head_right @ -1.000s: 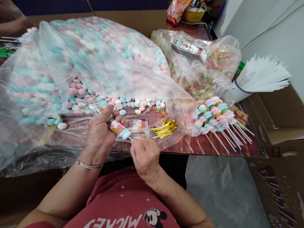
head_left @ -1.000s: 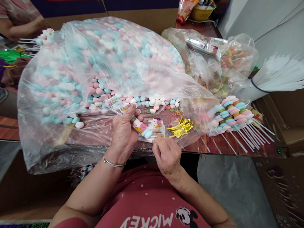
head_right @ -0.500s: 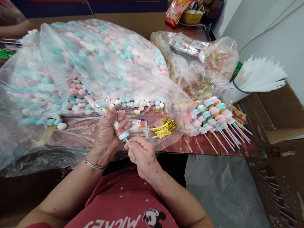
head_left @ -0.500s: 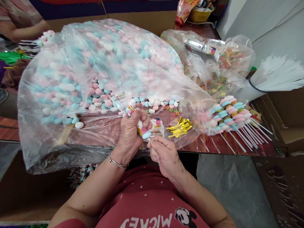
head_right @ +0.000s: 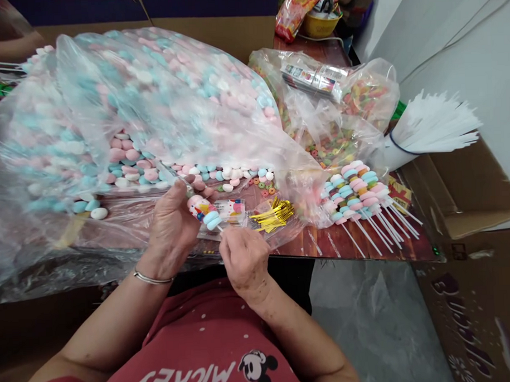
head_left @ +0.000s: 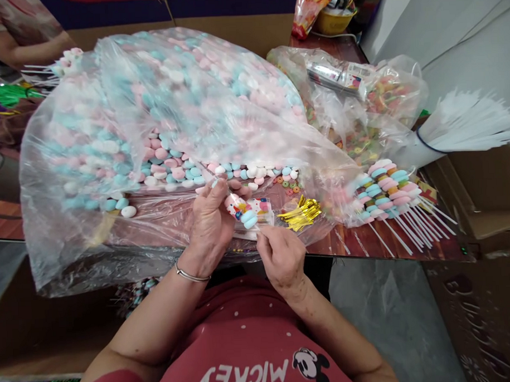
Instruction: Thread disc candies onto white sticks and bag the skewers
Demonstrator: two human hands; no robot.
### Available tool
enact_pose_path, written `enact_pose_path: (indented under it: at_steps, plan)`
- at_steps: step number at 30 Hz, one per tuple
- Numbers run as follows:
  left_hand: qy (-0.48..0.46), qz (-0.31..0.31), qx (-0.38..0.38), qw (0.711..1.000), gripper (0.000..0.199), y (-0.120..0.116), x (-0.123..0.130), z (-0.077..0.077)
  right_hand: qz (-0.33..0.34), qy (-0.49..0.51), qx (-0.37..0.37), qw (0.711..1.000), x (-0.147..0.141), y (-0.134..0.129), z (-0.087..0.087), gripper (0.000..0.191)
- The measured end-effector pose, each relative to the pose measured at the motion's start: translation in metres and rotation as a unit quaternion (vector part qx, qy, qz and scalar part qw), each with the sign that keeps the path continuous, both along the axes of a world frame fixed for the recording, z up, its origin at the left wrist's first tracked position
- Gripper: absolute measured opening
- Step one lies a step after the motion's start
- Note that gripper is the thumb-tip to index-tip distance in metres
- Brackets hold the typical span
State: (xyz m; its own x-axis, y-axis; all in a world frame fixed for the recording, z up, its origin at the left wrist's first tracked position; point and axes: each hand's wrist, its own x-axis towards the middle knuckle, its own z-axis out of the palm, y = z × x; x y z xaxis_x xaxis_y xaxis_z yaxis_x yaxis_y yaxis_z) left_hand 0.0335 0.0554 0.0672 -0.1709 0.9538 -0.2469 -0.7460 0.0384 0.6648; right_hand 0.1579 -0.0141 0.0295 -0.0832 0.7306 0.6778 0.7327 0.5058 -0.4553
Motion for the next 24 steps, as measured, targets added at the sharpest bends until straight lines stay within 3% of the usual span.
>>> enact_pose_path:
  at_steps: [3, 7, 10, 18, 21, 24]
  plan:
    - [0.013, 0.007, -0.002, 1.0, 0.032, 0.001, 0.0, 0.004, 0.038, 0.084, -0.114, 0.989, -0.001, -0.002, 0.003, 0.017]
    - [-0.017, 0.011, -0.003, 1.0, 0.031, -0.001, 0.003, 0.005, 0.1, 0.224, -0.296, 0.923, -0.003, -0.006, 0.006, 0.021]
    - [-0.035, 0.021, -0.012, 0.999, 0.031, -0.001, 0.003, 0.007, 0.122, 0.273, -0.347, 0.889, -0.005, -0.009, 0.008, 0.025]
    - [-0.002, 0.005, 0.01, 1.0, 0.035, -0.006, 0.012, 0.009, 0.098, 0.258, -0.319, 0.906, -0.007, -0.006, 0.009, 0.024]
    - [0.007, -0.017, 0.041, 0.999, 0.041, -0.011, 0.017, 0.004, 0.073, 0.194, -0.26, 0.943, -0.008, -0.004, 0.004, 0.024]
    - [0.011, -0.035, 0.045, 0.998, 0.042, -0.017, 0.025, -0.003, 0.017, 0.065, -0.128, 0.989, -0.011, -0.001, -0.004, 0.025]
